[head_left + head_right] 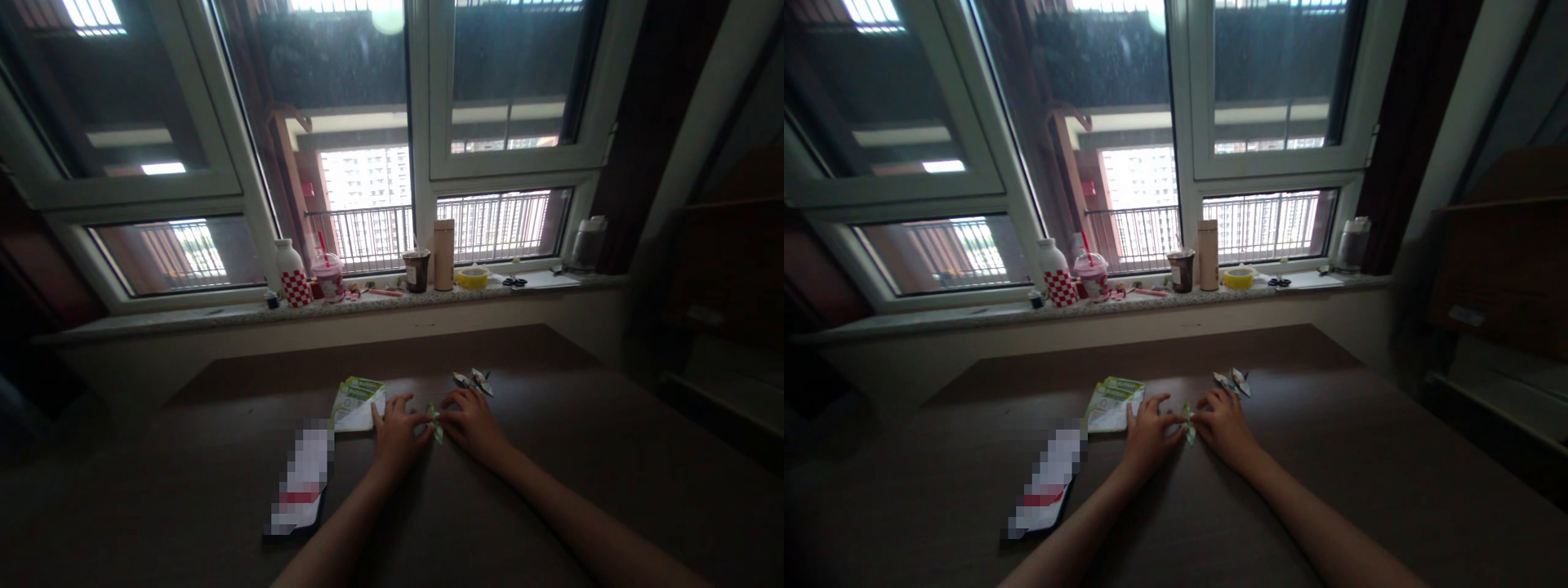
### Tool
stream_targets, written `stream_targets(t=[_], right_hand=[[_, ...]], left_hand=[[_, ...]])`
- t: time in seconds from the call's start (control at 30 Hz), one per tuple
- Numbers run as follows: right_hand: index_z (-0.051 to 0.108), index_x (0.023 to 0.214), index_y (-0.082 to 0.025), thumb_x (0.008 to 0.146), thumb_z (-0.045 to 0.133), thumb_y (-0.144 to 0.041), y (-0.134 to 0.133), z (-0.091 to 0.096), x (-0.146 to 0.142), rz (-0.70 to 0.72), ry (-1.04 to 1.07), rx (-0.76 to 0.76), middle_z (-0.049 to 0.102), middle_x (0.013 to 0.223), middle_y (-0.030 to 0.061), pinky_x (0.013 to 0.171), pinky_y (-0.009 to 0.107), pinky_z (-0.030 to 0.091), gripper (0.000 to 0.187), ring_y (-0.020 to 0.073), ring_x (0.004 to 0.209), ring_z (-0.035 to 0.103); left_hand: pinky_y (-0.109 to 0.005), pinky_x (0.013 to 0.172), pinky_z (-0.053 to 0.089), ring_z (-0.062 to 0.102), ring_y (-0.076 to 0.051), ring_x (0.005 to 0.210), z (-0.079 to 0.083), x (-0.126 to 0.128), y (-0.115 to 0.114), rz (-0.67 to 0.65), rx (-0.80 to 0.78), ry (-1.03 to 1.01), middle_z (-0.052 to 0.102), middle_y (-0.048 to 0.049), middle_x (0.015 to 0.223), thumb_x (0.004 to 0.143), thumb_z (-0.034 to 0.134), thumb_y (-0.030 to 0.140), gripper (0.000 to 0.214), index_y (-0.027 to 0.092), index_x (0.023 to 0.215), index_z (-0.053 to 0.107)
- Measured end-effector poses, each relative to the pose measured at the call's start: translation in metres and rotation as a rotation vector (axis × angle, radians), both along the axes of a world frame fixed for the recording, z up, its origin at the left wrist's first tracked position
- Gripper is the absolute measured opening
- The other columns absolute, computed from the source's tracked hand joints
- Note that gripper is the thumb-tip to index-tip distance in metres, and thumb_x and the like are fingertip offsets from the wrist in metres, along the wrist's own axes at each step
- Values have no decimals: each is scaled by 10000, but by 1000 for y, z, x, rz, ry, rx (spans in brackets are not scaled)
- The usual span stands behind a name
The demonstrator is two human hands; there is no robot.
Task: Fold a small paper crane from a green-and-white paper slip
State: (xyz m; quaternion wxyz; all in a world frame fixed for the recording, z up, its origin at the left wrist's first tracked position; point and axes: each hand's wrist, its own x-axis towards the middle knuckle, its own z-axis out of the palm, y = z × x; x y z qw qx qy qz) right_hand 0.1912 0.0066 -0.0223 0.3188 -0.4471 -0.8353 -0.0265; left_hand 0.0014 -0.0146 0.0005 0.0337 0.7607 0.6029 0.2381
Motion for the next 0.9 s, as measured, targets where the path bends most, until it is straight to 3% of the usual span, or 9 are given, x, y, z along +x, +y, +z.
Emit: stream_targets(t=[0.13, 0.47, 0.9], right_hand=[[769, 955, -335, 874, 667, -262, -1, 2, -1, 20, -16, -11, 688, 1107, 31, 1105, 519, 325, 150, 241, 1153, 537], [760, 967, -341, 907, 621, -262, 1, 3, 0, 69, -10, -44, 757, 986, 3, 1159, 618, 143, 171, 250, 1193, 556], [764, 958, -352, 877, 650, -258, -5, 14, -2, 25, -79, -64, 705, 1041, 11, 1167, 596, 158, 169, 262, 1227, 504]], left_hand=[[-716, 1139, 85, 444, -300, 1328, 0, 0, -2, -6, 13, 15, 571, -35, 1383, 817, 699, 422, 152, 403, 951, 770], [-722, 1131, 114, 454, -290, 1325, 3, 0, -1, -14, 3, 17, 556, -25, 1400, 801, 728, 383, 170, 421, 965, 759], [-736, 1127, 80, 460, -303, 1301, 11, 1, -4, -44, 43, 108, 578, -37, 1371, 825, 696, 434, 151, 413, 955, 770]])
